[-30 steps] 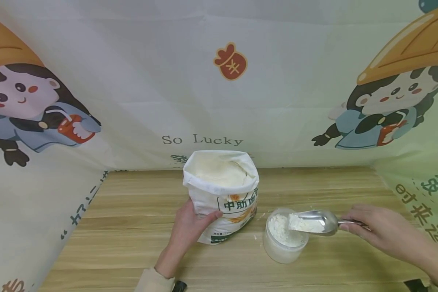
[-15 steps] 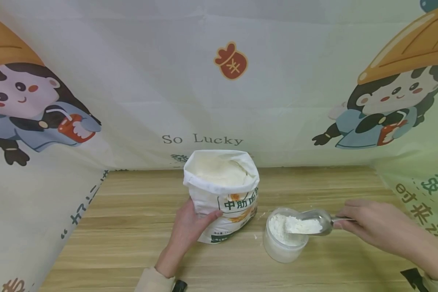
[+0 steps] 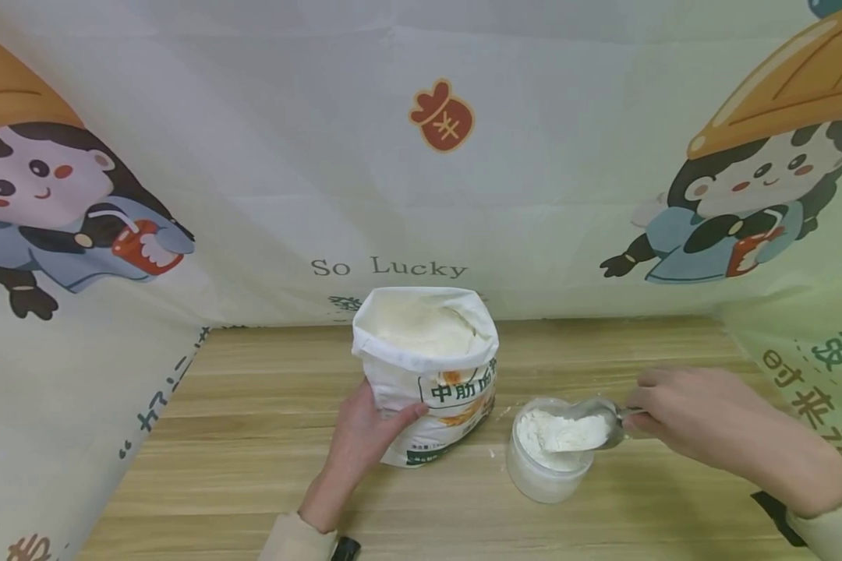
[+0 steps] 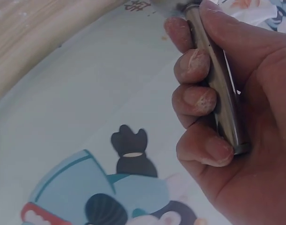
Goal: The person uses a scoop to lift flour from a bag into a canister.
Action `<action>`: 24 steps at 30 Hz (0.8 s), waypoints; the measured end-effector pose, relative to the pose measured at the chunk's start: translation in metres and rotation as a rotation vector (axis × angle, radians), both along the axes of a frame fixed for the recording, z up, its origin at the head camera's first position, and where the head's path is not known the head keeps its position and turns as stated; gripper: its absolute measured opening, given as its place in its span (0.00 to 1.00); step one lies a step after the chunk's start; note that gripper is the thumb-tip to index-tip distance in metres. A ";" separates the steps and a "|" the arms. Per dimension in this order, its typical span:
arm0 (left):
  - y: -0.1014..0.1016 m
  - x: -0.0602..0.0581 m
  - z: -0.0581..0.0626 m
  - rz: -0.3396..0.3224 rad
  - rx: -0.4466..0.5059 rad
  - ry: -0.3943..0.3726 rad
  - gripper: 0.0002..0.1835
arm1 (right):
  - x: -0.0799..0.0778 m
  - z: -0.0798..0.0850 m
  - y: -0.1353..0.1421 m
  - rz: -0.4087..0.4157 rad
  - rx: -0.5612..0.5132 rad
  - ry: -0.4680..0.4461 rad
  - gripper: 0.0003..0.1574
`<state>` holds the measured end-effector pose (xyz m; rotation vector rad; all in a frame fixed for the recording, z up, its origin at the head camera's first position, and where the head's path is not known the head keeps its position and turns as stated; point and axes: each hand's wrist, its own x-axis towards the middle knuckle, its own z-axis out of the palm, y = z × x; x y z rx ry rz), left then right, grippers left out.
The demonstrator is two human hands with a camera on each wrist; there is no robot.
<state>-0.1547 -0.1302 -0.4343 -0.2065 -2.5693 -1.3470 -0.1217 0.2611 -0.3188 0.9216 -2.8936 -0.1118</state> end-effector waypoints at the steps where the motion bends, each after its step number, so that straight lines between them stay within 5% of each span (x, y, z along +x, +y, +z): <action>1: 0.000 0.000 0.000 0.001 -0.002 -0.001 0.32 | 0.000 0.001 -0.003 -0.004 0.014 0.002 0.12; 8: 0.000 0.001 0.001 0.002 0.002 -0.013 0.32 | 0.000 0.001 -0.015 0.010 0.067 0.038 0.13; 24: 0.001 0.001 0.002 -0.002 0.014 -0.021 0.32 | 0.008 0.009 -0.020 0.134 0.050 0.323 0.17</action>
